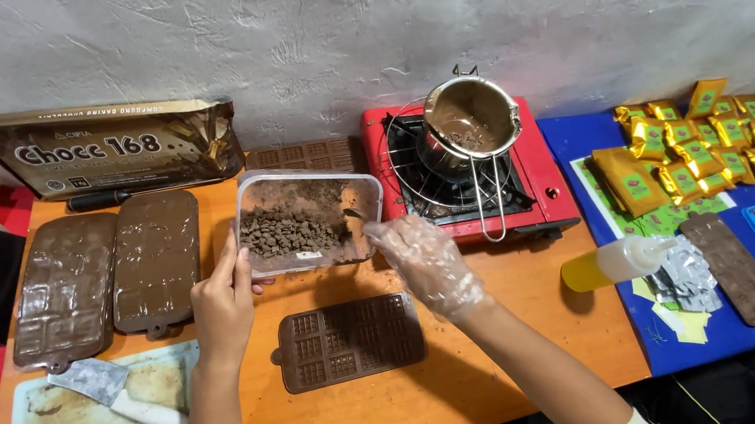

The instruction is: The person is preparing chocolate by stirring chocolate pieces and then filling various chocolate molds with melted chocolate from a pot.

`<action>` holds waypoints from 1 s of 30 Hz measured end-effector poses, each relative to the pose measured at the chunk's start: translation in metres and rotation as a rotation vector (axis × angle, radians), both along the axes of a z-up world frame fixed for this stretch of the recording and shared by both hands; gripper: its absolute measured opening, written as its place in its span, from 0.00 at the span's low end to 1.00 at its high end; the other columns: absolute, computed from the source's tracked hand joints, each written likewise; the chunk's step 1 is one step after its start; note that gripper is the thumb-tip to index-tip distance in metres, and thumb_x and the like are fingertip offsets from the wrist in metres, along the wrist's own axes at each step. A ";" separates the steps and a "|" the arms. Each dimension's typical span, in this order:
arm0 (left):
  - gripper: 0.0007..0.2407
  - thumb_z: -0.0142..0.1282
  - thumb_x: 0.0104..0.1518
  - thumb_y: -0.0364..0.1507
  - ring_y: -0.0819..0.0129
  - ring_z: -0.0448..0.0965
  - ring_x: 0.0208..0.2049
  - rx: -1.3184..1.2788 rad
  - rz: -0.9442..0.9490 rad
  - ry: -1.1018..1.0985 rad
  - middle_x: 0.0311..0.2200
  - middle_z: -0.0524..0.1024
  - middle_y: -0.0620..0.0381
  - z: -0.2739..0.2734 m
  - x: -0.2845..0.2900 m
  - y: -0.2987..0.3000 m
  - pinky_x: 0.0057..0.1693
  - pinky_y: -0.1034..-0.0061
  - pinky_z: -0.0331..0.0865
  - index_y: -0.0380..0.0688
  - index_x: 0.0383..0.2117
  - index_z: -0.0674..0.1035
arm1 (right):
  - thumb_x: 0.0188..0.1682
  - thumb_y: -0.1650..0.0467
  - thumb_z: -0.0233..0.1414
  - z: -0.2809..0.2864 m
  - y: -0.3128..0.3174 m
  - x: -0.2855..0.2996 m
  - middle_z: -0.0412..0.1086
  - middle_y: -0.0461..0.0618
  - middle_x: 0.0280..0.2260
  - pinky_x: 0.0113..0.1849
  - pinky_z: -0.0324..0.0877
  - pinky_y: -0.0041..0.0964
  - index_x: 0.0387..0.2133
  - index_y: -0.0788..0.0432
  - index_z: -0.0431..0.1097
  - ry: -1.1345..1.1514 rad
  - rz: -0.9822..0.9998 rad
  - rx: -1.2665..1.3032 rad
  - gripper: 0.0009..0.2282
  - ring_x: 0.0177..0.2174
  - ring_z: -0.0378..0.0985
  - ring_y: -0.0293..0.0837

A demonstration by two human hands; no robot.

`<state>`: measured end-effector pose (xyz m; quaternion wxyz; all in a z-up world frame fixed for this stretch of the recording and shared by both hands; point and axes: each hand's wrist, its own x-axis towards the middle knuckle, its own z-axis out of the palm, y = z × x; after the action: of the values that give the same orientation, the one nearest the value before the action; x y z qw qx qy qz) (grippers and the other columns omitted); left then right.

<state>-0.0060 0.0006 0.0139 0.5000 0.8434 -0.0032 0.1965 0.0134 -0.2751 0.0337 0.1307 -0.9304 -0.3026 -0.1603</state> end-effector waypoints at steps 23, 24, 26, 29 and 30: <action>0.15 0.40 0.61 0.26 0.67 0.74 0.11 -0.209 0.005 0.167 0.14 0.76 0.41 0.011 -0.001 -0.007 0.17 0.82 0.65 0.31 0.52 0.67 | 0.49 0.68 0.45 0.018 0.049 -0.032 0.72 0.55 0.16 0.21 0.72 0.36 0.28 0.50 0.76 0.205 -0.377 0.927 0.09 0.19 0.76 0.47; 0.15 0.40 0.61 0.26 0.67 0.74 0.11 -0.209 0.006 0.165 0.14 0.76 0.41 0.013 -0.001 -0.007 0.17 0.82 0.65 0.31 0.52 0.67 | 0.49 0.68 0.45 0.023 0.046 -0.036 0.72 0.55 0.16 0.21 0.72 0.36 0.28 0.50 0.76 0.204 -0.375 0.928 0.09 0.19 0.76 0.47; 0.15 0.39 0.61 0.27 0.67 0.73 0.10 -0.252 -0.001 0.224 0.13 0.75 0.40 0.018 -0.002 -0.007 0.16 0.82 0.64 0.29 0.52 0.67 | 0.49 0.71 0.44 0.032 0.040 -0.045 0.73 0.57 0.20 0.14 0.70 0.28 0.29 0.60 0.74 0.305 -0.351 1.083 0.10 0.14 0.73 0.41; 0.16 0.39 0.61 0.28 0.65 0.73 0.10 -0.300 0.009 0.275 0.13 0.75 0.40 0.022 -0.004 -0.005 0.15 0.81 0.64 0.33 0.53 0.67 | 0.49 0.69 0.43 0.036 0.034 -0.045 0.74 0.60 0.23 0.13 0.69 0.26 0.31 0.65 0.72 0.380 -0.299 1.240 0.12 0.18 0.74 0.41; 0.16 0.39 0.61 0.28 0.65 0.73 0.10 -0.299 0.008 0.273 0.13 0.75 0.40 0.021 -0.004 -0.005 0.15 0.81 0.64 0.33 0.53 0.67 | 0.49 0.69 0.43 0.035 0.032 -0.045 0.74 0.60 0.23 0.13 0.69 0.26 0.31 0.65 0.72 0.378 -0.298 1.241 0.12 0.18 0.74 0.41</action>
<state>-0.0098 -0.0044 0.0347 0.6149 0.7785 0.0971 0.0806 -0.0316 -0.2432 0.0683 0.6692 -0.7267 0.0059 -0.1552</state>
